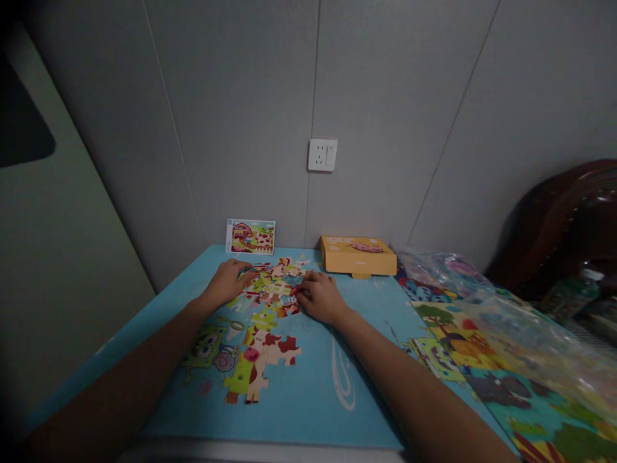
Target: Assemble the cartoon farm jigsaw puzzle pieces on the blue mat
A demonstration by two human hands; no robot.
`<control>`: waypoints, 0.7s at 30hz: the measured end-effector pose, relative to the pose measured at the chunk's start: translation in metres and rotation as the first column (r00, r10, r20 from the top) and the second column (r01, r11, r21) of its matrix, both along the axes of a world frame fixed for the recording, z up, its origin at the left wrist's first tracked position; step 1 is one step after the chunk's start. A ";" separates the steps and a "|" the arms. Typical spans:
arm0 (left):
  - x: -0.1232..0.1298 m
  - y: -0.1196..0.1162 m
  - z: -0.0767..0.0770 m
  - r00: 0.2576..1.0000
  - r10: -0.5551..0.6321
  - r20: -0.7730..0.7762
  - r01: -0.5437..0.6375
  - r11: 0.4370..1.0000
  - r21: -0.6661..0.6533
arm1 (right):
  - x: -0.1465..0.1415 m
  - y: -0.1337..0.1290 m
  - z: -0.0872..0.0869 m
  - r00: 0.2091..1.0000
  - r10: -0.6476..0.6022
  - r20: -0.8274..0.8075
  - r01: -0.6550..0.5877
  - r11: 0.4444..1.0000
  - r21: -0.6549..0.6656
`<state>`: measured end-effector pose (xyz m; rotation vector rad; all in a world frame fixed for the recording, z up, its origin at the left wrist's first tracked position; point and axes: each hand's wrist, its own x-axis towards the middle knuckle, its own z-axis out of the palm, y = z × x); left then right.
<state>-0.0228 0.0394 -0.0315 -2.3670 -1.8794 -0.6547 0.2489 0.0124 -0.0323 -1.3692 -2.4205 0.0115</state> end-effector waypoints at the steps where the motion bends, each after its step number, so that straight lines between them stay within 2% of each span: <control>1: 0.002 -0.001 -0.001 1.000 -0.020 -0.001 0.020 1.000 0.003 | 0.000 0.000 0.000 1.000 -0.001 -0.001 0.001 1.000 0.001; 5: 0.010 -0.004 -0.011 0.993 -0.116 -0.014 0.115 0.993 -0.038 | 0.000 0.001 -0.001 1.000 0.005 -0.001 -0.005 1.000 0.003; 9: 0.013 -0.003 -0.016 0.990 -0.142 -0.006 0.141 0.988 -0.066 | 0.001 0.002 -0.002 1.000 0.003 -0.002 -0.003 1.000 -0.008; 15: 0.014 -0.003 -0.013 0.984 -0.176 -0.002 0.176 0.983 -0.052 | -0.002 -0.002 0.000 1.000 0.010 -0.019 -0.010 1.000 0.009; 21: 0.021 -0.010 -0.003 0.970 -0.244 -0.015 0.244 0.968 0.049 | -0.008 -0.009 0.003 0.995 0.064 -0.078 -0.059 0.996 0.060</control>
